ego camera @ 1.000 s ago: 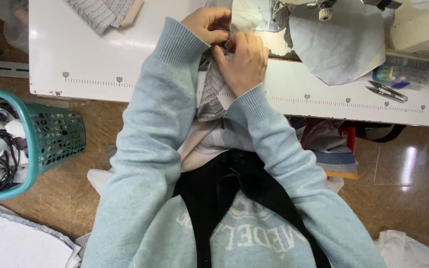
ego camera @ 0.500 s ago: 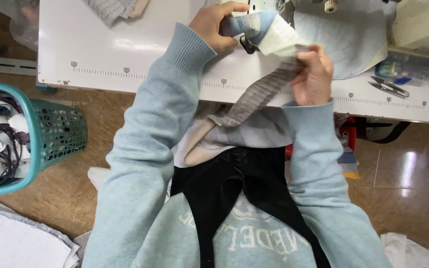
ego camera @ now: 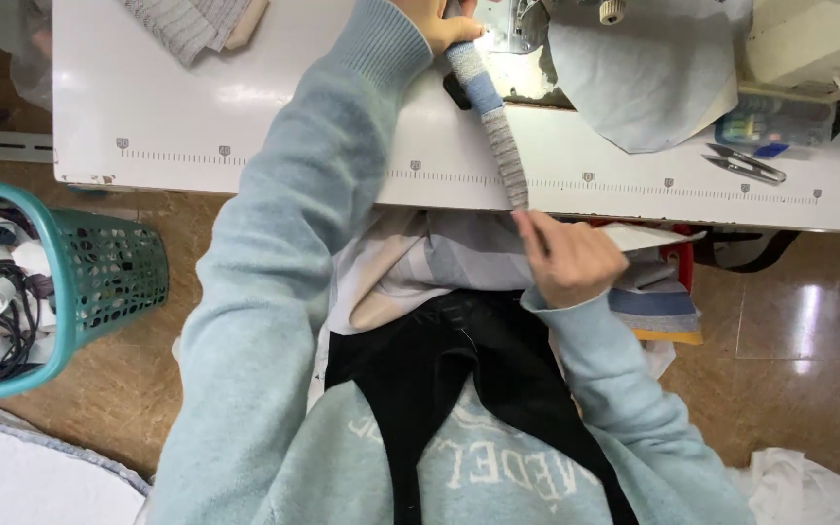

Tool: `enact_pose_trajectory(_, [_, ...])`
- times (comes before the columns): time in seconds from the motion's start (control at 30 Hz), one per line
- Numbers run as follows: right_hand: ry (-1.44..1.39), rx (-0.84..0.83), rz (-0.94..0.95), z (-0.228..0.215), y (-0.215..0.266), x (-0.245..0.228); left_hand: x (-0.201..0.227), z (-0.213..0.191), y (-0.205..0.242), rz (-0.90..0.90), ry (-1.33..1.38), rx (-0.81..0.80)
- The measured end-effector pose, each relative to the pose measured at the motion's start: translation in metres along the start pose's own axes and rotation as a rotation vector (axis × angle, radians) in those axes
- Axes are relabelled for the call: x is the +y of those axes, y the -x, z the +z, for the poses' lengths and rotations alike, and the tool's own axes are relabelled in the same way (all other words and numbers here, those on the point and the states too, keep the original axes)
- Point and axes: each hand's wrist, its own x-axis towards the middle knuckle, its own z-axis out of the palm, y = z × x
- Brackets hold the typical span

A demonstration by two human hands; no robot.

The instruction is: Sewing and aligning various fabric strips and pieces using an industrial sewing machine.

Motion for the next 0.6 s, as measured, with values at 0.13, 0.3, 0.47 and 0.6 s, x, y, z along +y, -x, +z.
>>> enact_pose_trajectory(0.13, [-0.146, -0.068, 0.078, 0.015, 0.025, -0.019, 0.001, 0.007, -0.008, 0.07, -0.092, -0.069])
enact_pose_trajectory(0.3, [-0.512, -0.367, 0.422, 0.023, 0.054, -0.023, 0.004, 0.037, 0.001, 0.395, -0.549, 0.267])
enact_pose_trajectory(0.47, [-0.548, -0.479, 0.462, 0.015, 0.057, -0.027, 0.045, 0.035, 0.022, 0.434, -0.812, 0.333])
enact_pose_trajectory(0.6, [-0.562, -0.508, 0.481, 0.005, 0.055, -0.03, 0.052, 0.046, 0.038, 0.188, -0.752, 0.158])
